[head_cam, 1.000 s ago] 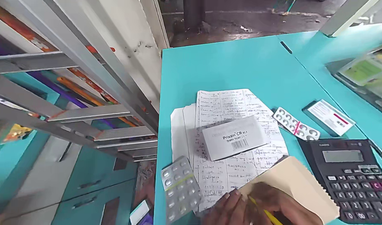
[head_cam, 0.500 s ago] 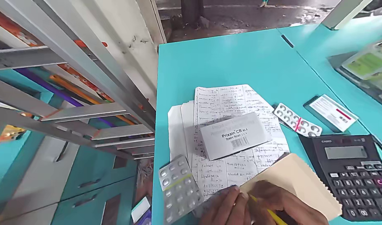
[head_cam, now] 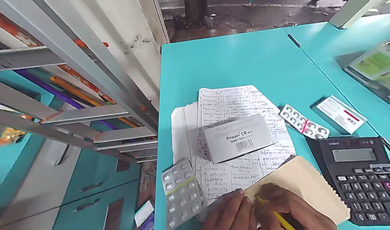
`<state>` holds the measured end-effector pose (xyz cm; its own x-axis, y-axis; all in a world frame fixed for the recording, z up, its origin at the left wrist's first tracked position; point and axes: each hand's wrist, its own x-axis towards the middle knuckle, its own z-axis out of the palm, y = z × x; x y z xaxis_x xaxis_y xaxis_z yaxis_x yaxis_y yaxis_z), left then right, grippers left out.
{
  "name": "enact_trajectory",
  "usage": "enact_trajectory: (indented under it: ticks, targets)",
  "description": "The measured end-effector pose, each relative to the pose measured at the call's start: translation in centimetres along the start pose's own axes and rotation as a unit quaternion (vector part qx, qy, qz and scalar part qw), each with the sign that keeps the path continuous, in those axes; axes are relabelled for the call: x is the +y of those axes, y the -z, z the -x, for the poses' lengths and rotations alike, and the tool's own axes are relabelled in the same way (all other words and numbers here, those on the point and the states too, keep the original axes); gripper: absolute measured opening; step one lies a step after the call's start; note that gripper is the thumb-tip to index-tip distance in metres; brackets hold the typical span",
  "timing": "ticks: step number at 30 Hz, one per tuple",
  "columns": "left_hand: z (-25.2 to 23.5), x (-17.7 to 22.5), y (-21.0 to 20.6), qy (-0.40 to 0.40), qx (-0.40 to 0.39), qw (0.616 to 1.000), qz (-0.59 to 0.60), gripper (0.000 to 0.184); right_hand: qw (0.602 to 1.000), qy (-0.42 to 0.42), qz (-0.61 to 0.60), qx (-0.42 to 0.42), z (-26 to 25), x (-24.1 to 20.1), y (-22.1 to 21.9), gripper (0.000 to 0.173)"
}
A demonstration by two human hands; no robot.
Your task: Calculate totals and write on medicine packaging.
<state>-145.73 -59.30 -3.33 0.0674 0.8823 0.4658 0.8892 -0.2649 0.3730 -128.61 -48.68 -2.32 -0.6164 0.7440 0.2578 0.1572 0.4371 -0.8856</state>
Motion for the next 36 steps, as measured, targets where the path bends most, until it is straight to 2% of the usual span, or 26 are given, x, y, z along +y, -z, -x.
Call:
enact_trajectory:
  ticks: [14,18,22,24,28,31,36]
  targets:
    - [0.1,0.0,0.0,0.0,-0.001,1.0,-0.008,0.025,1.0,0.0,-0.006,0.007,-0.2,-0.2,-0.1,0.014]
    - [0.0,0.1,0.1,-0.003,-0.019,1.0,-0.019,0.027,0.997,-0.038,-0.06,0.037,-0.3,-0.4,0.3,0.006]
    - [0.0,0.1,0.0,-0.01,-0.012,1.0,-0.027,0.031,0.991,-0.071,-0.11,0.035,-0.5,-1.0,0.1,0.011]
    - [0.0,0.2,0.0,-0.004,-0.01,1.0,-0.017,0.033,0.994,-0.062,-0.087,0.023,-0.4,-1.5,0.0,0.009]
    - [0.1,0.2,-0.2,0.006,-0.006,1.0,0.001,0.032,1.0,0.008,-0.005,0.015,-0.4,-0.7,0.3,0.013]
    - [0.1,0.1,-0.2,-0.001,-0.006,1.0,-0.007,0.032,1.0,-0.011,-0.012,0.024,-0.2,-0.6,0.4,0.01]
    - [0.2,0.1,-0.2,-0.009,-0.017,0.999,-0.03,0.033,0.998,-0.028,0.033,0.034,0.2,-0.9,-0.1,0.015]
